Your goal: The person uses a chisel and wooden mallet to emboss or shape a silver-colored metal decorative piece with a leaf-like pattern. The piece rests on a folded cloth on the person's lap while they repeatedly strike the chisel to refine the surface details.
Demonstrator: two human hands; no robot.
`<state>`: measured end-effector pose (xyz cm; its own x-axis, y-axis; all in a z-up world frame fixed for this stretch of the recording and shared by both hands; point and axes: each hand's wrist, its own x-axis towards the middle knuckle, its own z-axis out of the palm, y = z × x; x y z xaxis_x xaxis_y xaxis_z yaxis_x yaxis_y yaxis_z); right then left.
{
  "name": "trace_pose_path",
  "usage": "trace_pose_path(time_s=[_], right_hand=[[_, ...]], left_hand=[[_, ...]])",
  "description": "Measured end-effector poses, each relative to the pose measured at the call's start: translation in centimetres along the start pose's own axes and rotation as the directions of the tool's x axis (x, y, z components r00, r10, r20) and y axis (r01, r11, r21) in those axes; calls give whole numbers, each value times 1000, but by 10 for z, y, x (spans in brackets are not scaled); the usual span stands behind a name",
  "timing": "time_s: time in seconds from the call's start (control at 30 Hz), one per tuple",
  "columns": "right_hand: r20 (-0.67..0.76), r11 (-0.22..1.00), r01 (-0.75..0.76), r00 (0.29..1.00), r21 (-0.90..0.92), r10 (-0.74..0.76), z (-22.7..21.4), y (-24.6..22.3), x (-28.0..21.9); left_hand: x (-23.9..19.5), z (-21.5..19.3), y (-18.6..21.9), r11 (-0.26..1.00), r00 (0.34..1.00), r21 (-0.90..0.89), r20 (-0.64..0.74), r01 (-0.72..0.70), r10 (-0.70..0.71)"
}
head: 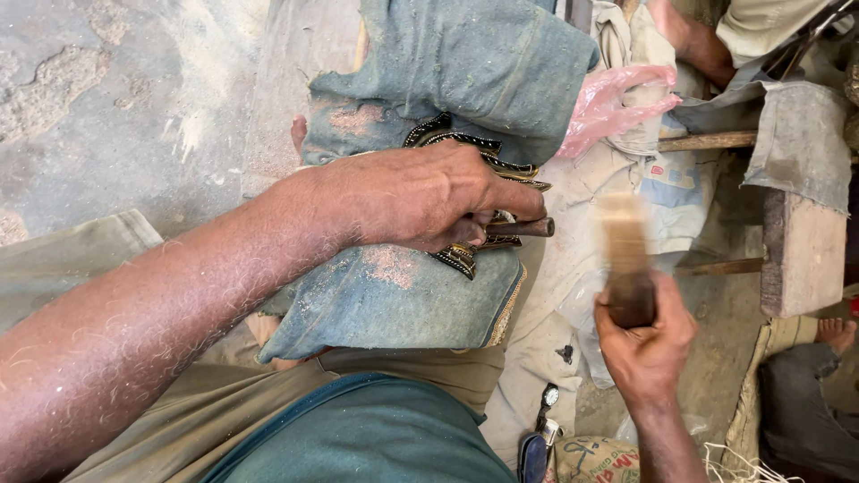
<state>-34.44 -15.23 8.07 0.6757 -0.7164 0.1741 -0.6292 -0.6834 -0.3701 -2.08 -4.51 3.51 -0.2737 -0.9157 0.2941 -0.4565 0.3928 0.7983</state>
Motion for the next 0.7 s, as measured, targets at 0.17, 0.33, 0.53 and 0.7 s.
trace_pose_path(time_s=[0.17, 0.33, 0.53, 0.7], right_hand=[[13, 966, 116, 993, -230, -117, -4, -5, 4], [26, 998, 54, 998, 10, -54, -8, -9, 6], [59, 1000, 23, 998, 9, -24, -12, -8, 11], [-20, 999, -16, 1000, 52, 17, -13, -12, 8]], left_hand=[[-4, -1, 0, 999, 997, -22, -64, -36, 34], [-8, -1, 2, 994, 986, -8, -126, -109, 108], [-12, -2, 0, 995, 987, -41, -135, -92, 86], [-9, -1, -3, 996, 987, -3, -131, -93, 92]])
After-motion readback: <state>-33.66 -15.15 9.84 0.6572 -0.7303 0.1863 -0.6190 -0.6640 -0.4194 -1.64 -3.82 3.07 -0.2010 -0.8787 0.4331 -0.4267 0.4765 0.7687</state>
